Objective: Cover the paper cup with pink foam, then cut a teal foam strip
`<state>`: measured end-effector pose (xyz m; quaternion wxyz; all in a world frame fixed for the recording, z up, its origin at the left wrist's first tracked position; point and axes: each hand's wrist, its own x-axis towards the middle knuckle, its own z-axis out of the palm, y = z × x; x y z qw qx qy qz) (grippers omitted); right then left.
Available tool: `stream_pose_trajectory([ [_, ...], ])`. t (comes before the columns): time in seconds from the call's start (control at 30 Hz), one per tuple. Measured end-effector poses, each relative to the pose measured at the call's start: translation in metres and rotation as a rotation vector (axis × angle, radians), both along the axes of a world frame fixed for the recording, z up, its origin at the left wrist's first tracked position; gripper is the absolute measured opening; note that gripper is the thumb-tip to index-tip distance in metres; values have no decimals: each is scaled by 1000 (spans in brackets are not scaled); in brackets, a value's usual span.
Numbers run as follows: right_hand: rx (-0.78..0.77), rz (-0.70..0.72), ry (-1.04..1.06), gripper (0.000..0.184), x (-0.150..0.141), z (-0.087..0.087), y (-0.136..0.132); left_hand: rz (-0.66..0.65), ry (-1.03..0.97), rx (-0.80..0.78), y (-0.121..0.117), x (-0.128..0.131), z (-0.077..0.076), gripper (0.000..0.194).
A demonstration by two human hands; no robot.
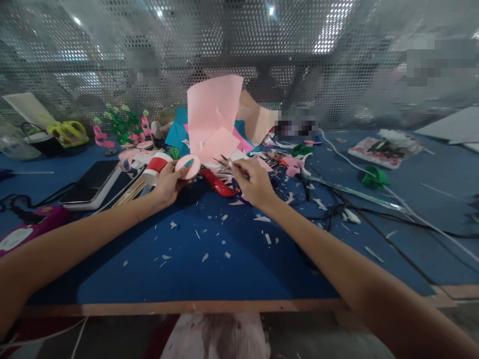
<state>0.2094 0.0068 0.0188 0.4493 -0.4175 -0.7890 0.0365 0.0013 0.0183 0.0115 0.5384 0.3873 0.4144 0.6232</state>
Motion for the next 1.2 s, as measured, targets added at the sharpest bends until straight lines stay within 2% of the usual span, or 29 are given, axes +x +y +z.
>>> stream_pose_trajectory([
  [0.07,36,-64,-143,30,-4,1,-5,84,-29,23,2,0,-1,22],
  [0.17,28,-177,-365,53,-13,-4,-12,157,-39,35,3,0,-1,22],
  [0.2,2,-204,-435,56,-15,-6,-14,165,-35,31,4,0,-1,22],
  [0.33,-71,-211,-613,40,-19,-13,-13,171,-3,3,5,1,-1,21],
  [0.5,-34,-173,-522,35,-11,-11,-7,172,25,-6,5,0,-1,20],
  [0.67,118,-263,-333,33,0,-10,5,142,33,1,3,2,-1,22],
  [0.77,152,-351,-262,33,9,-9,15,130,76,-4,2,2,-1,25],
  [0.9,99,-534,-182,35,22,-9,26,72,167,67,1,1,-4,31],
  [1.03,-19,-710,-209,34,27,-10,28,8,219,158,1,-1,-8,40],
  [1.2,-177,-699,-373,32,23,-12,23,-67,249,222,0,-2,-10,60],
])
